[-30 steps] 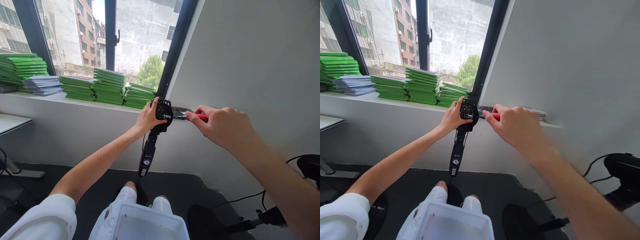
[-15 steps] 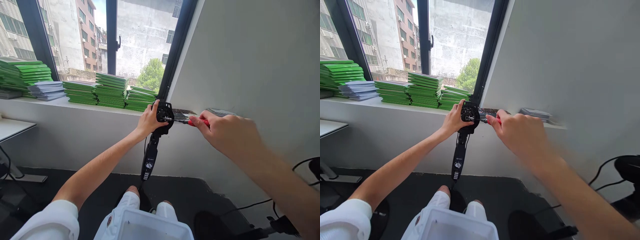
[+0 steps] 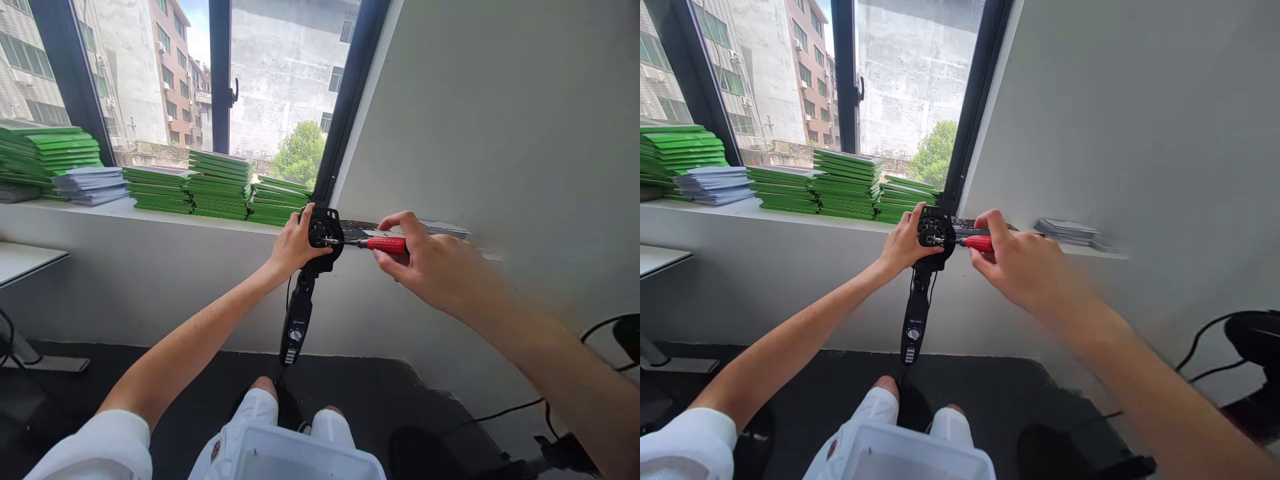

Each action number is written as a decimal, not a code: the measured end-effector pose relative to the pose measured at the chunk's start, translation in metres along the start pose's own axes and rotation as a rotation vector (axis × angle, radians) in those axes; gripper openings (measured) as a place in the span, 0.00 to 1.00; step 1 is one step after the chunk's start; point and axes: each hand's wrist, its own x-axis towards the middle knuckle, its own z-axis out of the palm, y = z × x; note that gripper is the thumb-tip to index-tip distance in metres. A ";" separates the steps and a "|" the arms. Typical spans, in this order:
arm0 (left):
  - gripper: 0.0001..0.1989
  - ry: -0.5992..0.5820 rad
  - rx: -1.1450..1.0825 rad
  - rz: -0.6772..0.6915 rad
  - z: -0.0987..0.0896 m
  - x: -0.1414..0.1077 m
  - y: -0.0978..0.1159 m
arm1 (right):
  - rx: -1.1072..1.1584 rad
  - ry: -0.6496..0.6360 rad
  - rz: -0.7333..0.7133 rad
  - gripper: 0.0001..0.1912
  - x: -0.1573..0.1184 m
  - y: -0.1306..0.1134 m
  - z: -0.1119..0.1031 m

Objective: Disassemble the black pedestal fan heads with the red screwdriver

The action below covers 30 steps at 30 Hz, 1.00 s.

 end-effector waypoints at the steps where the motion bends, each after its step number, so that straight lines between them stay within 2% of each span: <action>1: 0.53 0.000 0.002 -0.003 0.000 0.000 0.000 | -0.048 0.026 0.004 0.25 -0.001 0.001 0.001; 4: 0.53 -0.003 0.006 -0.009 0.000 -0.001 0.001 | -0.197 0.113 0.046 0.31 -0.003 0.001 0.002; 7: 0.53 0.000 0.004 0.001 0.001 -0.001 0.001 | -0.070 0.047 0.011 0.24 -0.002 -0.001 0.001; 9: 0.53 0.003 0.000 0.001 0.001 -0.001 0.002 | -0.013 0.006 0.011 0.24 -0.001 -0.002 -0.001; 13: 0.54 0.012 0.003 -0.007 0.000 -0.002 0.001 | -0.174 0.046 0.088 0.29 0.001 -0.002 -0.002; 16: 0.54 0.009 -0.002 -0.009 0.000 -0.002 0.002 | -0.025 0.004 0.034 0.22 0.001 -0.001 -0.001; 19: 0.54 0.001 -0.013 -0.018 0.000 -0.002 0.002 | 0.109 -0.037 0.025 0.21 0.000 -0.001 -0.001; 30: 0.53 0.011 -0.008 0.001 -0.001 -0.004 0.001 | 0.251 -0.027 0.066 0.18 -0.004 0.000 0.003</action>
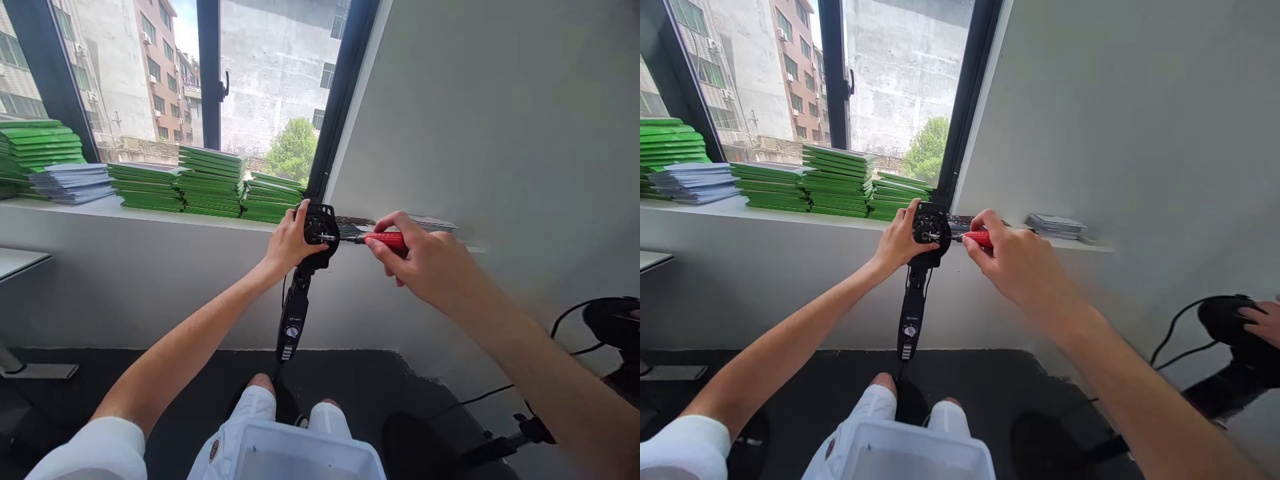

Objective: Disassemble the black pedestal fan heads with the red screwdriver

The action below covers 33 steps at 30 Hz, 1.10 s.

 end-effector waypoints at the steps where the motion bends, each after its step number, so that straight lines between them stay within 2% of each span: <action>1: 0.53 0.001 -0.002 0.001 0.000 0.000 0.000 | 0.008 0.003 0.004 0.18 0.000 0.000 0.000; 11: 0.53 -0.008 -0.015 0.032 -0.003 0.000 -0.005 | 0.029 -0.003 0.022 0.16 0.005 -0.009 -0.003; 18: 0.52 -0.019 0.007 0.023 -0.007 -0.002 -0.001 | -0.095 0.080 0.071 0.21 0.005 -0.021 -0.006; 22: 0.52 -0.016 0.017 0.033 -0.006 -0.001 0.000 | -0.075 0.024 0.006 0.21 0.002 -0.019 -0.009; 24: 0.53 -0.023 0.021 0.033 -0.006 0.000 0.000 | -0.151 0.028 -0.015 0.21 -0.001 -0.017 -0.010; 28: 0.53 -0.032 0.030 0.033 -0.007 0.001 0.001 | -0.468 0.150 0.037 0.33 -0.004 -0.012 -0.009; 30: 0.53 -0.029 0.034 0.031 -0.007 0.001 0.002 | -0.412 0.127 0.031 0.30 -0.002 -0.009 -0.007; 33: 0.54 -0.032 0.030 0.023 -0.005 0.000 0.001 | -0.181 0.042 -0.035 0.21 0.000 -0.005 -0.004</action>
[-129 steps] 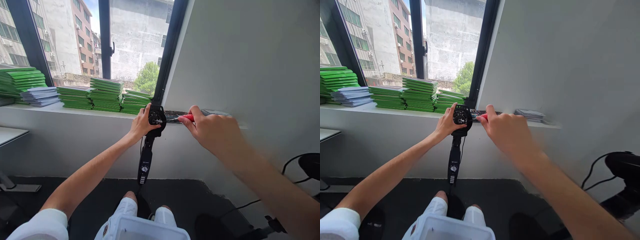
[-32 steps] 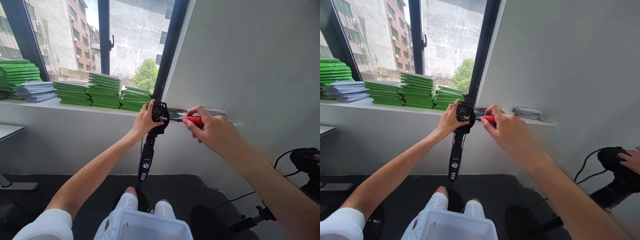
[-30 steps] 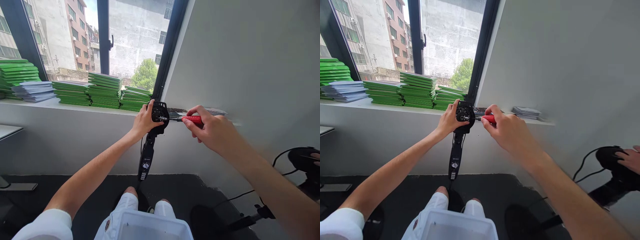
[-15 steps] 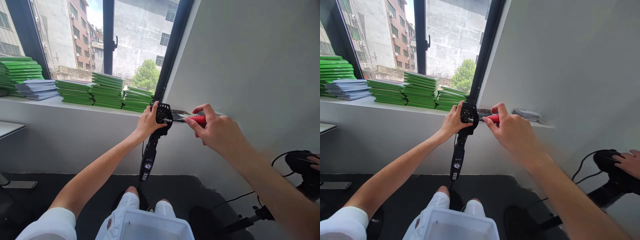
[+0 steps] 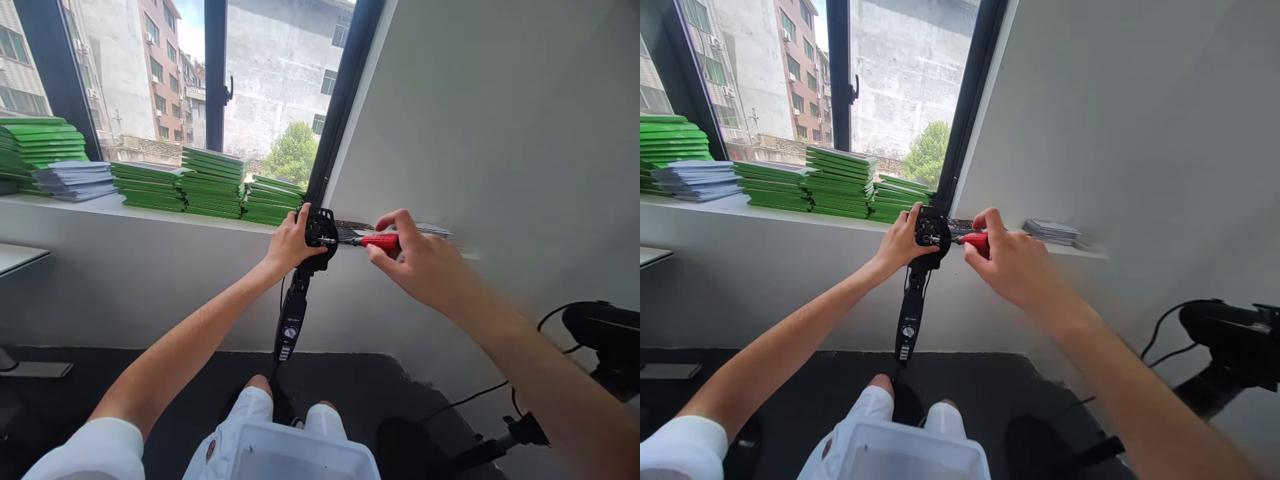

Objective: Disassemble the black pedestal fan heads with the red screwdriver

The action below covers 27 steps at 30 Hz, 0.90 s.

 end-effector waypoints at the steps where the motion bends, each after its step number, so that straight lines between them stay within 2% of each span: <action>1: 0.54 0.001 -0.002 0.000 0.001 0.000 0.000 | 0.012 0.000 -0.010 0.21 0.000 0.001 0.001; 6: 0.54 0.010 -0.002 0.003 0.005 0.000 -0.002 | -0.262 0.100 0.051 0.26 0.002 0.000 0.002; 9: 0.54 0.006 0.003 -0.010 0.006 0.000 -0.002 | -0.113 0.052 -0.018 0.19 0.003 0.002 0.001; 11: 0.54 0.005 0.004 -0.014 0.006 0.000 -0.002 | -0.104 0.063 -0.006 0.20 0.003 0.004 0.002; 15: 0.54 0.017 0.000 -0.003 0.007 -0.001 -0.001 | -0.233 0.157 0.028 0.28 0.001 0.006 0.005; 18: 0.54 0.022 -0.006 0.001 0.008 0.000 -0.001 | -0.045 0.122 -0.065 0.19 0.001 0.005 0.006; 20: 0.54 0.022 -0.010 -0.005 0.008 0.000 -0.001 | 0.027 0.075 -0.112 0.18 0.002 0.005 0.006; 25: 0.54 0.007 0.000 -0.016 0.007 0.001 0.001 | -0.247 0.150 -0.029 0.26 0.002 0.005 0.006; 27: 0.54 -0.008 0.005 -0.021 0.007 0.002 0.003 | -0.180 0.127 -0.045 0.21 0.004 0.004 0.006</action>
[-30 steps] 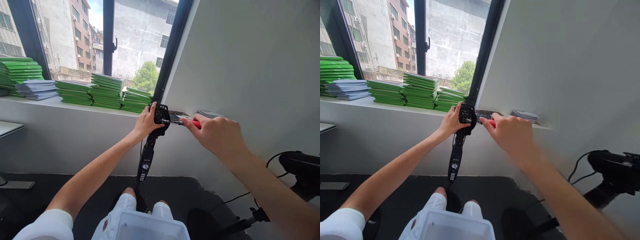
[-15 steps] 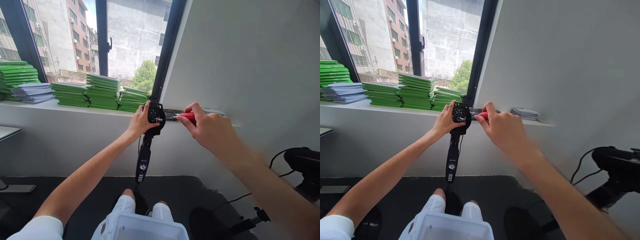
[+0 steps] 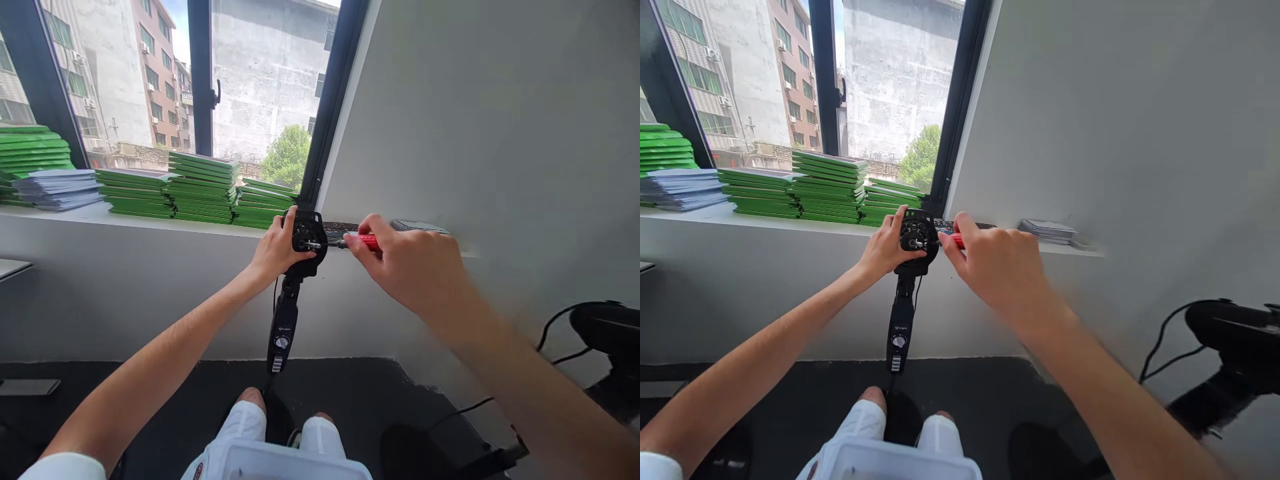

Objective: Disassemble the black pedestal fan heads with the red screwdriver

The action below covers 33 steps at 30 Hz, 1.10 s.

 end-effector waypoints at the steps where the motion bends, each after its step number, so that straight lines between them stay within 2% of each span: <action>1: 0.54 -0.006 0.003 -0.001 0.000 0.000 0.001 | 0.071 -0.021 -0.024 0.18 0.001 0.000 0.000; 4: 0.55 -0.007 0.011 0.005 0.001 0.001 0.000 | 0.158 -0.054 -0.060 0.18 0.002 0.001 0.001; 8: 0.54 0.006 0.001 0.011 0.001 0.001 -0.001 | -0.048 0.028 0.066 0.26 0.001 0.004 0.001; 12: 0.54 -0.003 -0.012 0.005 -0.001 0.000 0.000 | 0.144 -0.059 -0.003 0.15 -0.001 0.009 0.002; 14: 0.54 -0.004 -0.019 0.007 -0.001 0.000 0.000 | 0.163 -0.065 -0.014 0.17 -0.002 0.010 0.002; 17: 0.54 0.004 -0.015 0.009 0.000 0.000 0.000 | 0.006 0.012 0.045 0.24 -0.002 0.008 0.000; 20: 0.54 0.004 -0.019 0.008 0.001 0.000 0.000 | 0.060 -0.075 -0.009 0.17 -0.002 0.003 -0.005; 22: 0.54 0.000 -0.027 0.008 0.001 0.000 0.000 | 0.043 -0.115 -0.007 0.18 -0.001 0.000 -0.007; 25: 0.54 0.003 -0.030 0.005 -0.001 -0.001 0.000 | -0.020 -0.085 0.042 0.23 0.001 0.001 -0.008; 28: 0.54 0.003 -0.012 0.011 -0.002 -0.001 0.000 | 0.113 -0.123 0.022 0.20 0.002 0.004 -0.006; 33: 0.55 -0.015 0.028 0.023 -0.002 0.002 -0.001 | -0.001 -0.025 0.046 0.28 0.001 0.006 -0.003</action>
